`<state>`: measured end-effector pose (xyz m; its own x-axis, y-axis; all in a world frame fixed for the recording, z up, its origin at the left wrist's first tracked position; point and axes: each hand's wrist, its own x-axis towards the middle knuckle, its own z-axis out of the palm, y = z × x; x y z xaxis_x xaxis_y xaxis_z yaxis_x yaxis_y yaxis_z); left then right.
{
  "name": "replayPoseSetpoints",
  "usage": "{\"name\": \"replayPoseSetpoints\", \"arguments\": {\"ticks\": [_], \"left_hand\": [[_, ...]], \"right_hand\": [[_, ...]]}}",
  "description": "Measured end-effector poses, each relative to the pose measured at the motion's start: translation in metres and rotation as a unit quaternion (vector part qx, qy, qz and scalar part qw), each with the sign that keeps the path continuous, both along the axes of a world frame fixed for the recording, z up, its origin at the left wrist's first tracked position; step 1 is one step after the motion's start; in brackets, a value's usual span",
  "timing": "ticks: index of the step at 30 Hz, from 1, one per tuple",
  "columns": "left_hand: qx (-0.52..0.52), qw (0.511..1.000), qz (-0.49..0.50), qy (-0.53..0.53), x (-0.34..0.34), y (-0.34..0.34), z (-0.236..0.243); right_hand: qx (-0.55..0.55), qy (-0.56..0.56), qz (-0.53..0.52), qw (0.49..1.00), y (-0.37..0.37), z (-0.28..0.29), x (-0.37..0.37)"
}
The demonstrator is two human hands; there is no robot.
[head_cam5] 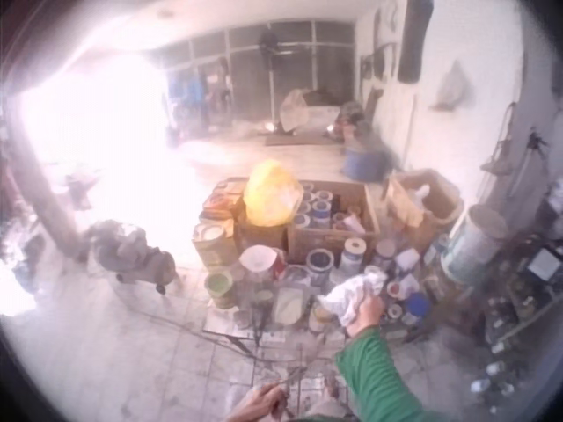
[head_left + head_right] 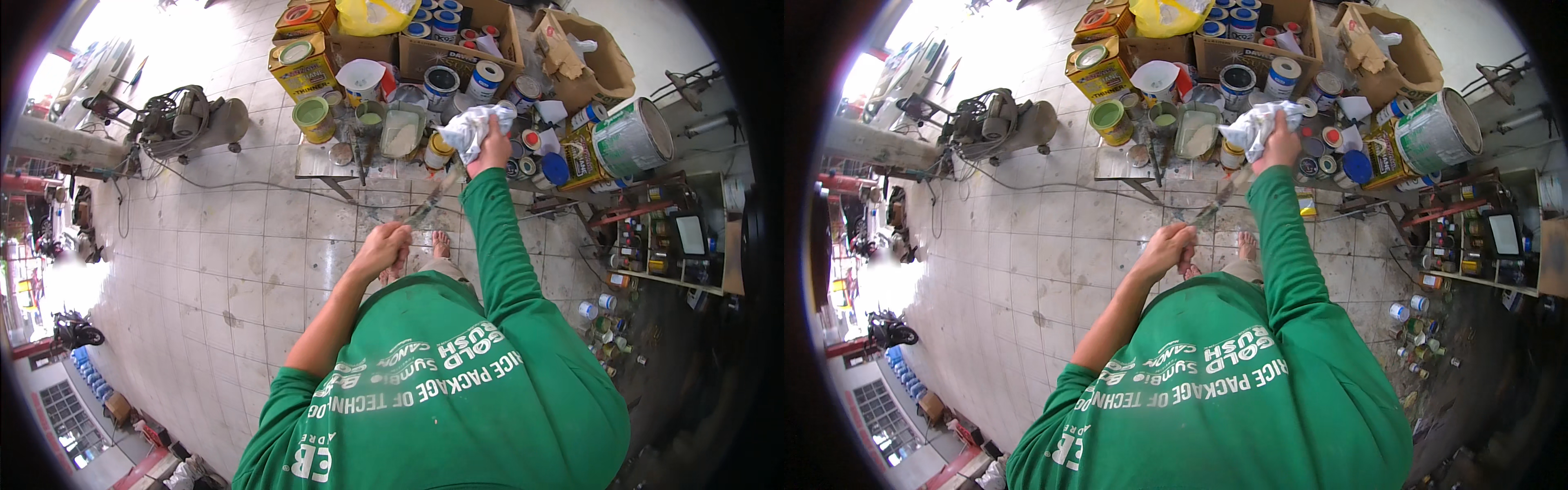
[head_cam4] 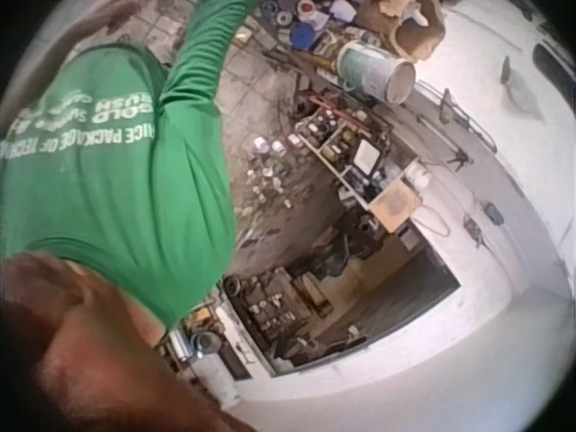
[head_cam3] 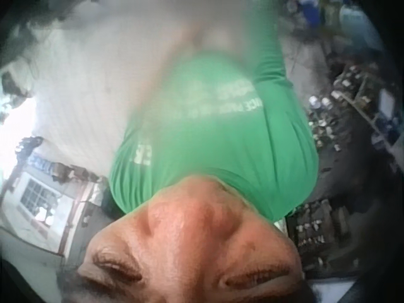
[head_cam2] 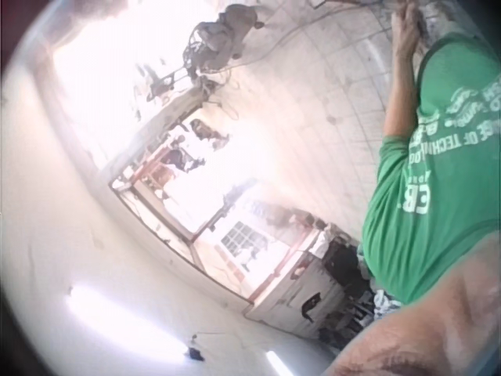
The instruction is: The person secures a newspaper-covered object with orange tape, then walks through a workshop to retrieve a spray gun. They pour liquid from a yellow can into the spray gun and scoop green paint from a can into the gun's cup using a small tool.
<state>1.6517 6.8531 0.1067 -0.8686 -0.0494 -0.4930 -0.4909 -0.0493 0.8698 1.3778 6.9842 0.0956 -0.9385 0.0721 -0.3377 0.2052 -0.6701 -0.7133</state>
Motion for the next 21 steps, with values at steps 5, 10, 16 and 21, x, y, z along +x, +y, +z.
{"name": "replayPoseSetpoints", "arguments": {"ticks": [5, 10, 16, 21], "left_hand": [[0.143, 0.984, 0.054, 0.090, 0.074, -0.022, 0.014], [0.172, 0.967, 0.136, 0.131, 0.061, -0.031, 0.019], [-0.072, 0.984, 0.160, 0.037, 0.015, -0.033, 0.012], [-0.247, 0.964, 0.091, -0.034, -0.025, -0.009, -0.009]], "right_hand": [[0.145, 0.068, -0.018, 0.987, 0.098, 0.022, -0.024], [0.147, 0.007, 0.149, 0.978, 0.137, 0.003, -0.046], [0.102, -0.028, 0.288, 0.952, 0.140, -0.056, -0.115], [0.603, 0.015, 0.344, 0.719, 0.154, -0.142, -0.159]]}}
